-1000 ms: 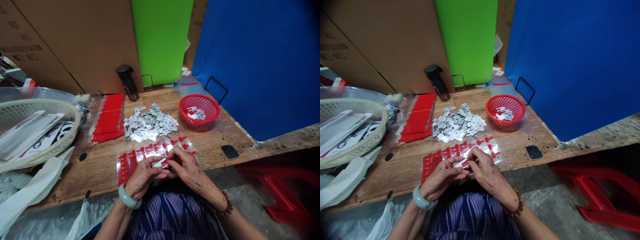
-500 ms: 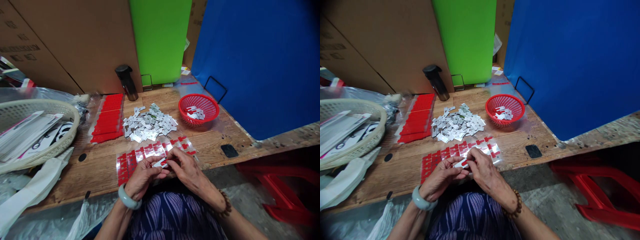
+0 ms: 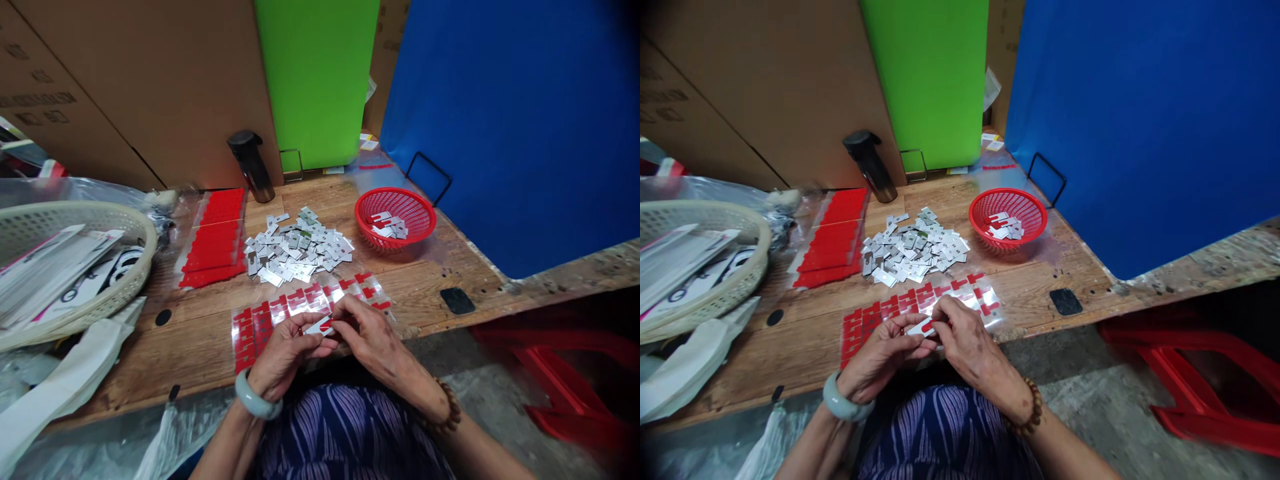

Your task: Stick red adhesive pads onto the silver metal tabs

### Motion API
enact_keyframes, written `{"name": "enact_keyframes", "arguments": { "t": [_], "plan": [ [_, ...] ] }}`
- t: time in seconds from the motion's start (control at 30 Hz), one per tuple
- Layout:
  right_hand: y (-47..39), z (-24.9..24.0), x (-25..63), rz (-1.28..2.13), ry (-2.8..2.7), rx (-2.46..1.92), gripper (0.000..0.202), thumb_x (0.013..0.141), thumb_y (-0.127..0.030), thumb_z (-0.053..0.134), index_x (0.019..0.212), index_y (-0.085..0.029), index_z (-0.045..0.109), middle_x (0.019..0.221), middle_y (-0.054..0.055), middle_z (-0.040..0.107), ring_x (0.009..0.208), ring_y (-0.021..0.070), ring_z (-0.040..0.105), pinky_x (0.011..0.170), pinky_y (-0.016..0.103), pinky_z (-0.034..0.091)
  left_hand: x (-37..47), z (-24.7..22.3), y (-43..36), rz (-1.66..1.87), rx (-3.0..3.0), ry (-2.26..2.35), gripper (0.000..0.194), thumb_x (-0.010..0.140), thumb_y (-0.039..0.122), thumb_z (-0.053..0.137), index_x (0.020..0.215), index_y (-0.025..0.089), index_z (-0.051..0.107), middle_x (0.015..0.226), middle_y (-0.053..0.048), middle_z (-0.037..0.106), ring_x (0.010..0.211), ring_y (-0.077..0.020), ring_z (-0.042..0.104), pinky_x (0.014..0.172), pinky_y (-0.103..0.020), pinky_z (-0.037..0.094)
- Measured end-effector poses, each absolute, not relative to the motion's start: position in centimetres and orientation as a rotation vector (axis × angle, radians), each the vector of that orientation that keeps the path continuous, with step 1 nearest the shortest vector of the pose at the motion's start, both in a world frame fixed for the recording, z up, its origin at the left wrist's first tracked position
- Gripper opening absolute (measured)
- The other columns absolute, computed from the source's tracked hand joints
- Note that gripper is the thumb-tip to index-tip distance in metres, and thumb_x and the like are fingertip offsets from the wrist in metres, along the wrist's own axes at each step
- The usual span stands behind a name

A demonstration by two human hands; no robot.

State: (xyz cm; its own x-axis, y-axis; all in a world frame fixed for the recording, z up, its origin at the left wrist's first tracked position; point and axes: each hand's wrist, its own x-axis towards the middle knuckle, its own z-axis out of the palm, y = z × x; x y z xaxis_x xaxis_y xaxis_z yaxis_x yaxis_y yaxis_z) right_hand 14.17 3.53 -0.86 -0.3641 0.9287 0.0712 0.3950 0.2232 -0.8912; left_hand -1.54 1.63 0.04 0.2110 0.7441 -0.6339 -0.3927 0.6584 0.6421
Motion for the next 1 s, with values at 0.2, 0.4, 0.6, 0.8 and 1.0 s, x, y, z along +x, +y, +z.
{"name": "enact_keyframes", "arguments": {
  "t": [0.2, 0.4, 0.6, 0.8, 1.0],
  "plan": [
    [3.5, -1.0, 14.1, 1.111, -1.859, -1.207, 0.016, 0.078, -0.005, 0.044, 0.074, -0.02, 0.046, 0.069, -0.003, 0.05, 0.063, 0.0115, 0.045, 0.057, 0.023, 0.034, -1.5, -0.3, 1.5, 0.832, 0.419, 1.14, 0.032, 0.067, 0.012, 0.072, 0.095, 0.009, 0.058, 0.074, -0.01, 0.072, 0.065, -0.0157, 0.069, 0.061, -0.019, 0.054],
    [3.5, -1.9, 13.8, 1.183, -1.781, -1.23, 0.014, 0.079, -0.007, 0.046, 0.073, -0.02, 0.048, 0.07, -0.003, 0.05, 0.064, 0.0118, 0.046, 0.058, 0.023, 0.035, -1.3, -0.7, 1.2, 0.863, 0.532, 1.246, 0.033, 0.068, 0.019, 0.072, 0.096, 0.011, 0.058, 0.072, -0.007, 0.071, 0.061, -0.0133, 0.068, 0.061, -0.02, 0.052],
    [2.7, -1.7, 13.3, 1.204, -1.699, -1.267, 0.014, 0.078, -0.008, 0.05, 0.071, -0.019, 0.051, 0.073, -0.002, 0.052, 0.071, 0.0136, 0.049, 0.065, 0.025, 0.037, -1.3, -1.5, 1.3, 0.963, 0.696, 1.304, 0.029, 0.067, 0.022, 0.071, 0.092, 0.013, 0.06, 0.079, -0.006, 0.071, 0.065, -0.0132, 0.067, 0.063, -0.021, 0.052],
    [2.5, -1.3, 13.3, 1.12, -1.673, -1.29, 0.013, 0.077, -0.008, 0.052, 0.07, -0.019, 0.052, 0.082, 0.001, 0.052, 0.08, 0.0147, 0.049, 0.07, 0.026, 0.037, -1.5, -1.5, 1.2, 0.934, 0.65, 1.287, 0.034, 0.066, 0.024, 0.072, 0.094, 0.012, 0.058, 0.069, -0.005, 0.071, 0.061, -0.014, 0.067, 0.061, -0.022, 0.052],
    [3.1, -1.7, 13.6, 1.207, -1.698, -1.289, 0.012, 0.081, -0.009, 0.047, 0.074, -0.019, 0.049, 0.07, -0.003, 0.05, 0.065, 0.011, 0.046, 0.06, 0.023, 0.035, -1.7, -1.1, 1.2, 0.843, 0.536, 1.25, 0.037, 0.069, 0.02, 0.07, 0.101, 0.011, 0.054, 0.069, -0.008, 0.072, 0.059, -0.0131, 0.067, 0.059, -0.02, 0.051]
  ]
}}
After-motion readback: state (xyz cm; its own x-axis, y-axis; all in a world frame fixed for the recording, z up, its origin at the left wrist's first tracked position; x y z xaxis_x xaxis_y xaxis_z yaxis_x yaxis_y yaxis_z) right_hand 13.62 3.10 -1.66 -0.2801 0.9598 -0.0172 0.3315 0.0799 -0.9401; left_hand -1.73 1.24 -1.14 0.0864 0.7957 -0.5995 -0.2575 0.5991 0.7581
